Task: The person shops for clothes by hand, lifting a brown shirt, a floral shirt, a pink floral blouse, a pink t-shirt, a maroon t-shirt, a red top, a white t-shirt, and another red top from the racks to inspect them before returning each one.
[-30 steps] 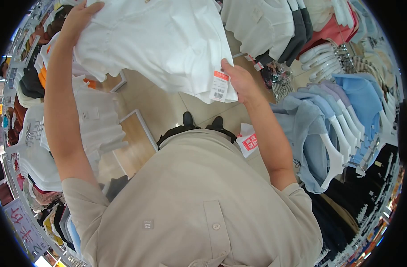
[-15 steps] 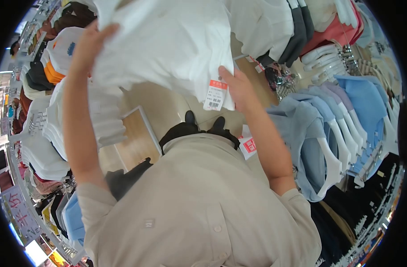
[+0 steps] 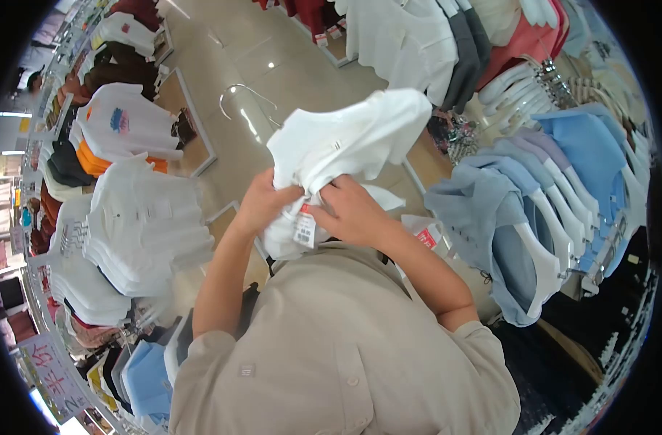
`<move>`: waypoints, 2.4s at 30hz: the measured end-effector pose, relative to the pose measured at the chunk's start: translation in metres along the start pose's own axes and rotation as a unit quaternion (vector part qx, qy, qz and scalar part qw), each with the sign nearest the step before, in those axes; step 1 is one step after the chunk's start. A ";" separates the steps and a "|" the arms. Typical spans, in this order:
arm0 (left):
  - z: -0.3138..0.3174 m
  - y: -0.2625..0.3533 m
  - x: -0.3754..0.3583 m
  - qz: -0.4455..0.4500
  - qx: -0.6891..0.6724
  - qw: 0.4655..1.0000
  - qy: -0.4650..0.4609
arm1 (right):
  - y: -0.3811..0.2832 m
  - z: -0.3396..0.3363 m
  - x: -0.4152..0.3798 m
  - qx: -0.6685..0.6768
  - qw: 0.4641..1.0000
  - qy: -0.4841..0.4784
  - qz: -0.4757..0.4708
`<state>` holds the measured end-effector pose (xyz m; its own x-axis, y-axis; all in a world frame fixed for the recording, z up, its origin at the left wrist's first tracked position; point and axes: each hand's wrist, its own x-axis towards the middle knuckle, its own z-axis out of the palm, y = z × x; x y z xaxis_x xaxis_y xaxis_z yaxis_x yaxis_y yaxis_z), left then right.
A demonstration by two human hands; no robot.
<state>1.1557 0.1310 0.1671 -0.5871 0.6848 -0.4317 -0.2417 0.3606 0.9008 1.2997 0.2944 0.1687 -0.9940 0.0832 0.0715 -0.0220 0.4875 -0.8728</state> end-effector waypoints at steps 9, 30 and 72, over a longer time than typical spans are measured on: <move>-0.051 0.040 -0.025 0.039 0.298 0.948 -0.106 | -0.028 -0.039 -0.043 -0.310 0.897 0.307 -0.072; 0.112 0.037 -0.024 0.468 0.290 0.796 -0.252 | -0.087 -0.035 -0.285 -0.436 0.690 0.413 0.404; -0.187 -0.308 0.026 -0.234 0.196 0.949 -0.082 | 0.023 -0.011 -0.256 -0.524 0.534 0.631 0.206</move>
<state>1.0706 -0.0811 -0.1128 -0.3498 0.4703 -0.8102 -0.1214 0.8348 0.5370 1.5551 0.2941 0.1357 -0.0125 0.5688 0.8224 0.8998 0.3651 -0.2388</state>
